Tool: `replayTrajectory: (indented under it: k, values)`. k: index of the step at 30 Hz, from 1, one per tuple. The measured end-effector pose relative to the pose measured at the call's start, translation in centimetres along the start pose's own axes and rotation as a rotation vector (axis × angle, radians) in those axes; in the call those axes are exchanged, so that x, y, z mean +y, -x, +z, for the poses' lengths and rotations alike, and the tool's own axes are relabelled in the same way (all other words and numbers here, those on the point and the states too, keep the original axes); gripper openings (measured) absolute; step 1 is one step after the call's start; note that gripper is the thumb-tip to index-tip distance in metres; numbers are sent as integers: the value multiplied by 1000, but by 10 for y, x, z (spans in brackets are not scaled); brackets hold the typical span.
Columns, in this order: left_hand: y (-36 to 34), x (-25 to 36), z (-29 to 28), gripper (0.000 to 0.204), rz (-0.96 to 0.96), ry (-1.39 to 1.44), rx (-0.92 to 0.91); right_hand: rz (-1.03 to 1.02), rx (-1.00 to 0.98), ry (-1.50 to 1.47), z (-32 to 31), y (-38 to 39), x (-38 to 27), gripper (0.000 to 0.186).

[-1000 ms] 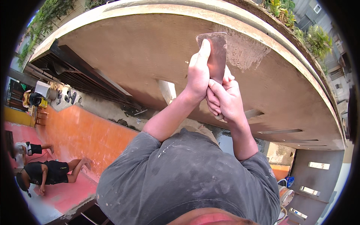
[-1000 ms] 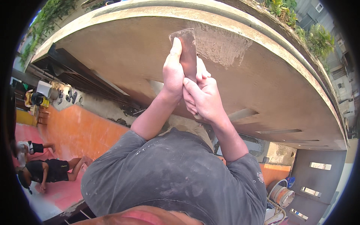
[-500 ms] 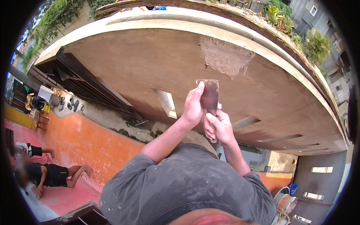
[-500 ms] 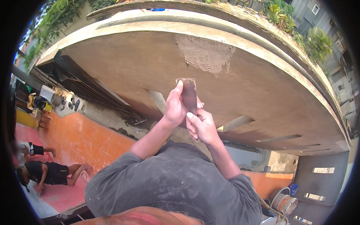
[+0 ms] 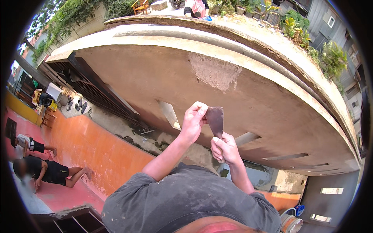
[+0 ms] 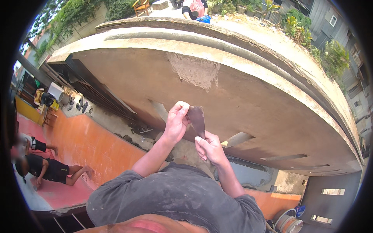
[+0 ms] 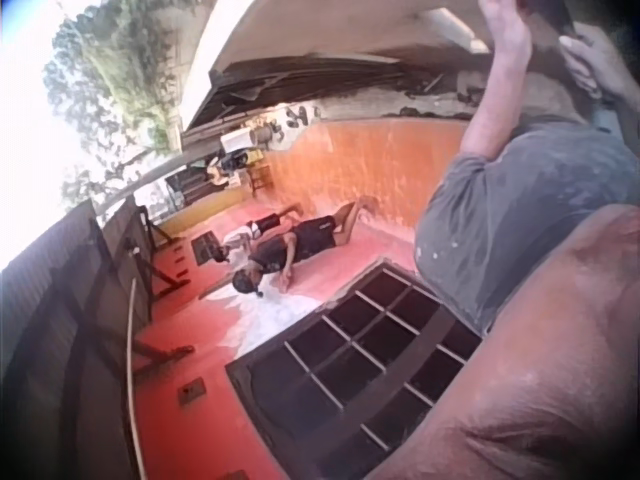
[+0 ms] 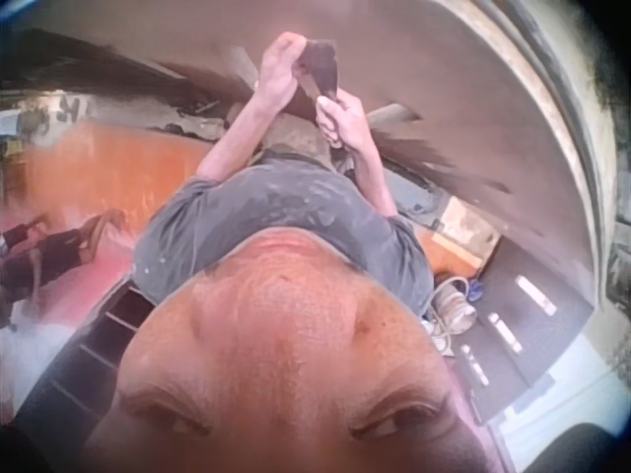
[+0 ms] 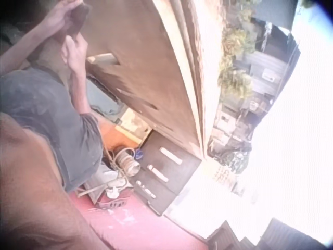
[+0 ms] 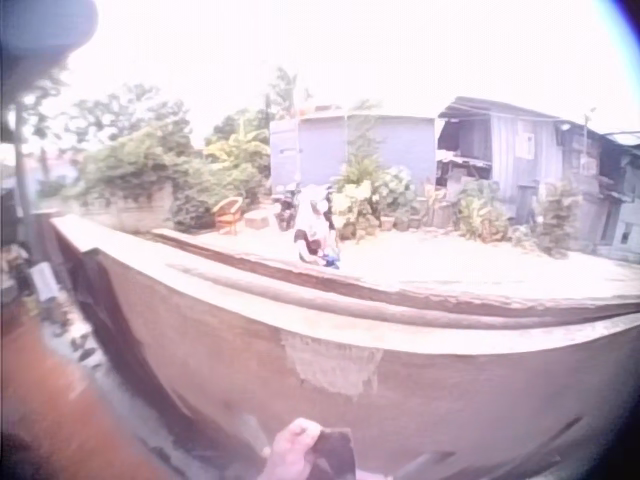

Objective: The person uses a trowel to apply and smooth plaster onto a curved wall section. They repeatedly scrape the surface to level the material and occasionally wipe excess plaster from the tool with their hand.

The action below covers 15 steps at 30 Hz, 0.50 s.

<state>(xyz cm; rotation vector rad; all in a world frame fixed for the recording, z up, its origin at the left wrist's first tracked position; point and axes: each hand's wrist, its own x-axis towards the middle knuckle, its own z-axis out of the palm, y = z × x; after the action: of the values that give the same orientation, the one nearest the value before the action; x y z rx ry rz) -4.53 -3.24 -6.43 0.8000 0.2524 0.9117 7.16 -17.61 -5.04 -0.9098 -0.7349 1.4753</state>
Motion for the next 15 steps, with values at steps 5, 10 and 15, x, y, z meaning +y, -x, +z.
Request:
replayTrajectory:
  k: [5, 10, 15]
  values:
    - [12, 5, -10, 15, 8, 13, 105, 18, -48, 33, 1, -3, 8, 15]
    - [20, 18, -18, 19, 55, -14, 68, 9, -32, 69, 23, -1, 4, 12]
    - [30, 48, -30, 28, 43, -149, -9, -79, 91, 217, 43, -8, 4, 13]
